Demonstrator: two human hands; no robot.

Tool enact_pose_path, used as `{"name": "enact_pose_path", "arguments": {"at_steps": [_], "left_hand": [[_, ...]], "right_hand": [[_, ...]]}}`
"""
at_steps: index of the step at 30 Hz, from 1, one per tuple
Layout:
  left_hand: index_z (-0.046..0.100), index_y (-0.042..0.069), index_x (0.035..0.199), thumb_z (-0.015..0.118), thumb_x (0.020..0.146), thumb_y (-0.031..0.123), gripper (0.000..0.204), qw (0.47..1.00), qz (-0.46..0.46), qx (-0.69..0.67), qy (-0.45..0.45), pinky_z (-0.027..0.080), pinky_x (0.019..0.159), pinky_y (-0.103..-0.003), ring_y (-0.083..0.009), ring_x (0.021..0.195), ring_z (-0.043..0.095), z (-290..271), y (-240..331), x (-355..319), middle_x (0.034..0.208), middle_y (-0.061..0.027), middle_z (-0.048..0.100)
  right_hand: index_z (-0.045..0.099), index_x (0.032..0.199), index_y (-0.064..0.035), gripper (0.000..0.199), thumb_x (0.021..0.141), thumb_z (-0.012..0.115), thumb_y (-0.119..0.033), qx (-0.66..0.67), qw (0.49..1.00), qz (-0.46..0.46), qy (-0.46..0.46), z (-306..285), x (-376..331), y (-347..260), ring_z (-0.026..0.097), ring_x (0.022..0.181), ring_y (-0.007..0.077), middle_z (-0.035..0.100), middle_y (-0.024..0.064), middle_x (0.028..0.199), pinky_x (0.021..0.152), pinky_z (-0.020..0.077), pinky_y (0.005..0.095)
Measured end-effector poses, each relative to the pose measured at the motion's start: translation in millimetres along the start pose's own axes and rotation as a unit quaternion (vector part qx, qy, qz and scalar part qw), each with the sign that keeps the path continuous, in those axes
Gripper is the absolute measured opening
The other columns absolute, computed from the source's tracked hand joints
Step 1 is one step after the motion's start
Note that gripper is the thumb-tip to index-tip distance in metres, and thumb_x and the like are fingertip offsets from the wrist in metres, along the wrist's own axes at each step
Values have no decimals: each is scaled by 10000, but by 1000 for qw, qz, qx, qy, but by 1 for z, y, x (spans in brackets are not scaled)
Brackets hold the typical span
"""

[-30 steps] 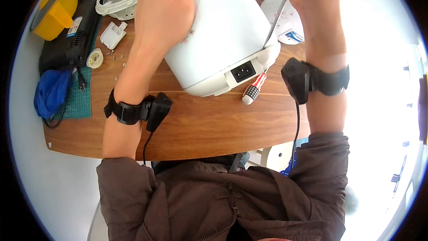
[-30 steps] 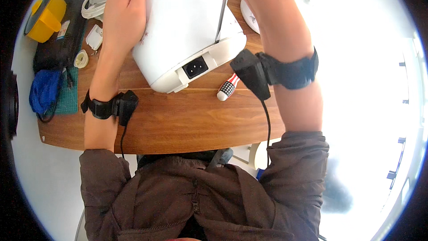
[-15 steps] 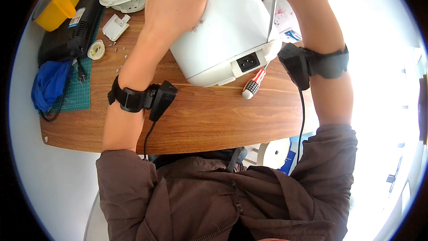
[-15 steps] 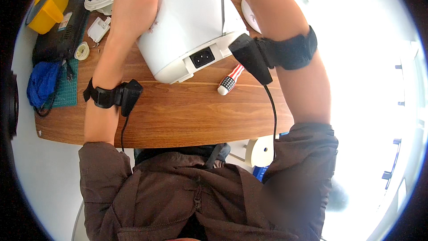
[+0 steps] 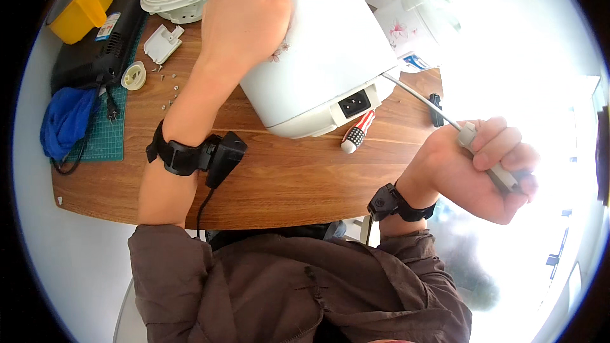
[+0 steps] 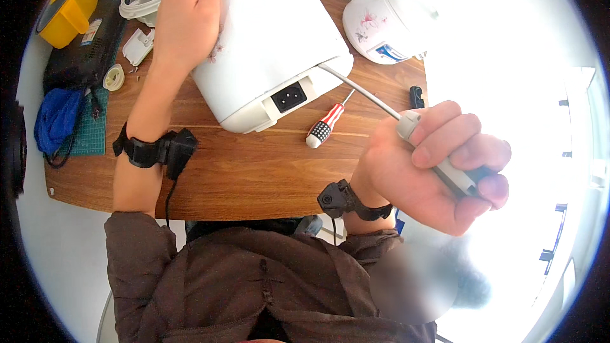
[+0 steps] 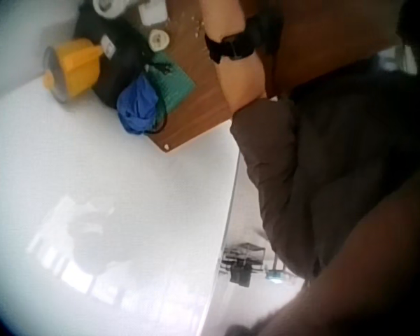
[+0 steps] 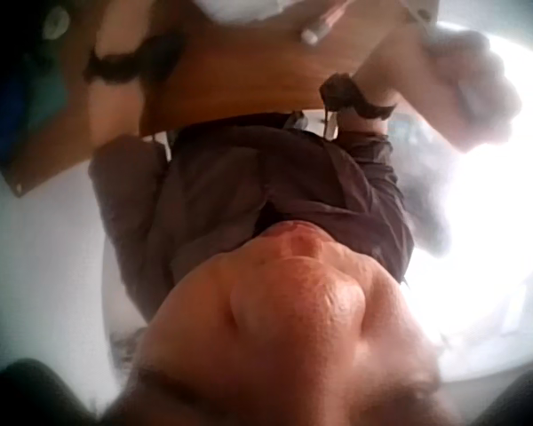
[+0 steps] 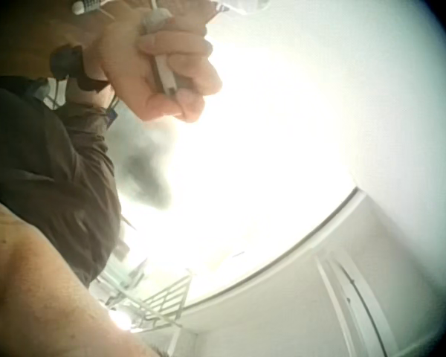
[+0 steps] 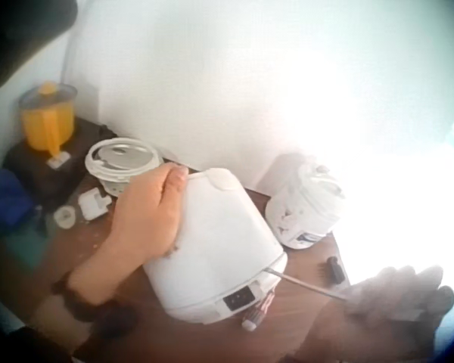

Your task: The person disassembles a white rice cooker on a wooden table. They use a screwdriver to remove screws from the lid and base, then detach the lid, inner ring, and outer casing to expose the internal components.

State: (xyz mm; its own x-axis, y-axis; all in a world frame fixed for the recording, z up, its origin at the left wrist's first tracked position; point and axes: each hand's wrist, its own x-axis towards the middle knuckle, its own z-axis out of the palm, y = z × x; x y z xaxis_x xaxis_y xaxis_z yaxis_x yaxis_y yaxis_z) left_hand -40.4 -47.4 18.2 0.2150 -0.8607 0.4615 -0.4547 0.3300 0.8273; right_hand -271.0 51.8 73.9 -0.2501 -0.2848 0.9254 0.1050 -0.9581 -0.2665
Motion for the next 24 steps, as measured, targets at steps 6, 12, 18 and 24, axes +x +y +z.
{"name": "enact_pose_path", "arguments": {"at_steps": [6,12,18,24], "left_hand": [[617,-31,911,482,1066,281,374,999,42,12,24,451,709,-485,-445,770,612,5,-12,5,800,-271,617],[609,-38,902,476,1067,280,382,998,60,21,24,445,720,-489,-463,791,603,0,-18,9,815,-288,612],[617,-44,900,477,1062,275,384,994,86,24,57,446,735,-494,-473,830,616,8,-28,13,836,-297,620],[632,-48,918,480,1056,256,367,997,66,22,22,456,746,-494,-475,833,620,6,-21,14,851,-297,638]], "right_hand": [[466,659,-138,331,945,377,-280,-36,992,117,43,17,33,11,311,425,83,395,-28,539,430,261,244],[379,661,-149,279,922,385,-247,-68,983,156,62,35,51,37,257,436,81,347,-19,584,446,238,255],[425,744,-123,200,922,379,-202,-17,969,219,-115,41,82,63,319,447,99,410,11,632,491,274,255],[515,821,-81,220,994,518,-218,-5,973,190,-128,86,71,71,370,439,60,505,15,668,415,325,242]]}}
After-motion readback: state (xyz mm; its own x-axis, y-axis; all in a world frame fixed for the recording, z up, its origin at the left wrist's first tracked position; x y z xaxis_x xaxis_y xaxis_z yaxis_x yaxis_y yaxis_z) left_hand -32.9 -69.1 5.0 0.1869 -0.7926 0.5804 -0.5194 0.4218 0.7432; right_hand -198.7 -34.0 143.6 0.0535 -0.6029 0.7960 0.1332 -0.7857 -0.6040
